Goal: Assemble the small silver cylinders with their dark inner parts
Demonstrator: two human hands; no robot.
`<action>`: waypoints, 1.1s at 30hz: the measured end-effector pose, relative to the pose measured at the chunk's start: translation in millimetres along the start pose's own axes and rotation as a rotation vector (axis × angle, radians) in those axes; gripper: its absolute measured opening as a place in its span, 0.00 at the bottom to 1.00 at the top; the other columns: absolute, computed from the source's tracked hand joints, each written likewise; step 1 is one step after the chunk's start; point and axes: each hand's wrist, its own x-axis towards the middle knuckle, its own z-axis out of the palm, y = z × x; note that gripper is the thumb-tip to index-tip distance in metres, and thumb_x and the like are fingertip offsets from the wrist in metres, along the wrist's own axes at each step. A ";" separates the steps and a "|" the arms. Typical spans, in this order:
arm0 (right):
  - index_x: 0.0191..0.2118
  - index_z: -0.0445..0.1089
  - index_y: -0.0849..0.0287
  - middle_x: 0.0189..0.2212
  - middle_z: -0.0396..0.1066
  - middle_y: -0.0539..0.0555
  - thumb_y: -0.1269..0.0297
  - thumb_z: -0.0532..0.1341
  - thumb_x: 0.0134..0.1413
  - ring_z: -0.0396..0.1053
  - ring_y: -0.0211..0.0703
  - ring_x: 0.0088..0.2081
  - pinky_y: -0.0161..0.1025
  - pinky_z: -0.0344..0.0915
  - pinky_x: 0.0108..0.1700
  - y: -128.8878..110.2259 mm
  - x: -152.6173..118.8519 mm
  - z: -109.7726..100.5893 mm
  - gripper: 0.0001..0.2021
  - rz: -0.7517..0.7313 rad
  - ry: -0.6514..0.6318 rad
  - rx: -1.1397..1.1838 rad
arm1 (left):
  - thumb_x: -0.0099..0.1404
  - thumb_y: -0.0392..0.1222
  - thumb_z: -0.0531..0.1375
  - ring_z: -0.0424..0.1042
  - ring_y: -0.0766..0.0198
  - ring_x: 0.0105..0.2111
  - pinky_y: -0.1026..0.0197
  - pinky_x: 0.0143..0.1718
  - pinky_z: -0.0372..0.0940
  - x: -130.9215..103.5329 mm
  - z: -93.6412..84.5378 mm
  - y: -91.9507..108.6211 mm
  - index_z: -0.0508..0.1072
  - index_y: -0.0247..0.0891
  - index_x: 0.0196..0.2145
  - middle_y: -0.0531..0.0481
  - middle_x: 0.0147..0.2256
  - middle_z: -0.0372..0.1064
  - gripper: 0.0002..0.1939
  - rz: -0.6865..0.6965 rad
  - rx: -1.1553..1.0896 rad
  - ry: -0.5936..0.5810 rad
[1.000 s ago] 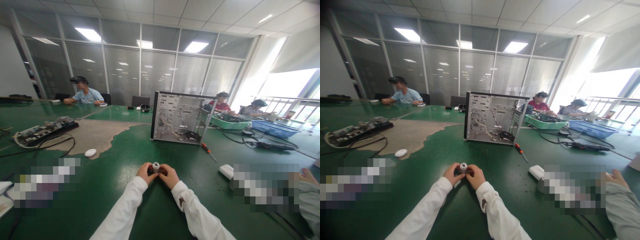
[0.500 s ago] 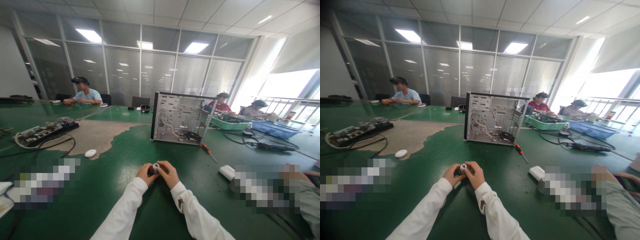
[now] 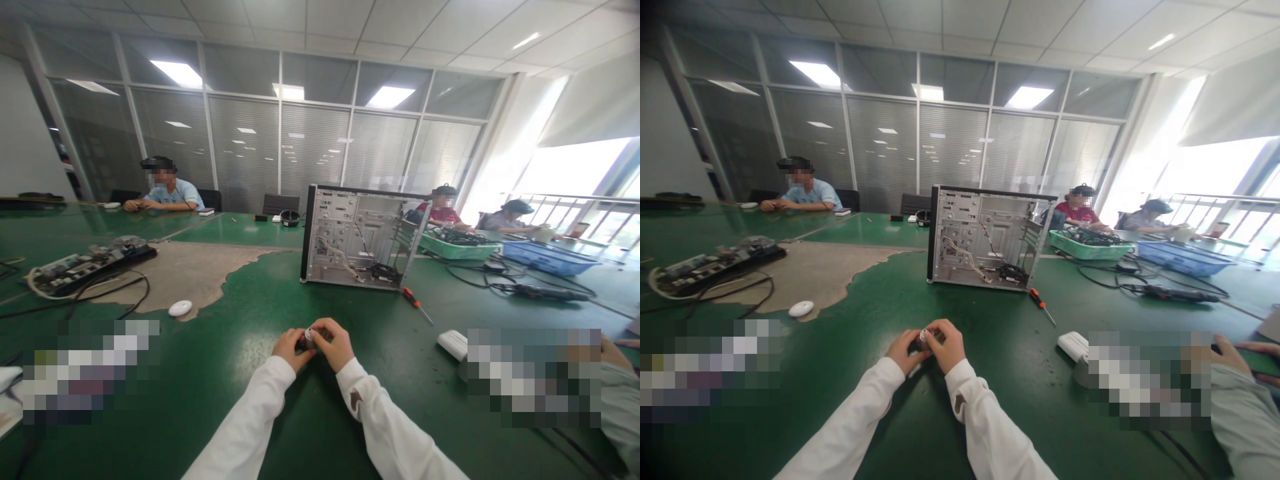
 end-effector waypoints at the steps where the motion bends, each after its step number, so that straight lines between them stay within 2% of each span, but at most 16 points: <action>1: 0.27 0.68 0.59 0.28 0.66 0.51 0.66 0.56 0.43 0.63 0.36 0.29 0.33 0.60 0.30 -0.3 0.2 0.0 0.05 0.002 0.000 0.003 | 0.47 0.45 0.60 0.63 0.61 0.33 0.61 0.35 0.58 0.0 -0.4 0.8 0.67 0.38 0.37 0.50 0.31 0.64 0.18 -0.005 0.002 -0.002; 11: 0.29 0.68 0.58 0.27 0.67 0.51 0.65 0.56 0.43 0.64 0.37 0.30 0.33 0.59 0.29 3.9 0.7 3.1 0.06 0.006 0.062 0.029 | 0.47 0.43 0.60 0.63 0.62 0.33 0.62 0.36 0.57 -1.0 -1.9 4.9 0.67 0.38 0.36 0.51 0.30 0.63 0.16 -0.039 0.023 -0.016; 25: 0.30 0.67 0.59 0.28 0.67 0.51 0.65 0.56 0.44 0.64 0.37 0.31 0.33 0.58 0.29 3.7 2.0 -4.6 0.06 0.010 0.115 0.023 | 0.47 0.43 0.60 0.63 0.62 0.33 0.62 0.35 0.57 -0.7 -2.3 4.6 0.67 0.37 0.37 0.50 0.30 0.63 0.18 -0.020 0.032 -0.013; 33: 0.30 0.68 0.59 0.28 0.68 0.51 0.63 0.56 0.44 0.64 0.38 0.31 0.33 0.59 0.29 14.5 -0.2 -13.5 0.07 0.013 0.129 0.000 | 0.47 0.44 0.59 0.63 0.61 0.34 0.61 0.35 0.57 -1.8 -2.6 5.0 0.66 0.37 0.37 0.50 0.31 0.63 0.18 -0.026 0.025 -0.013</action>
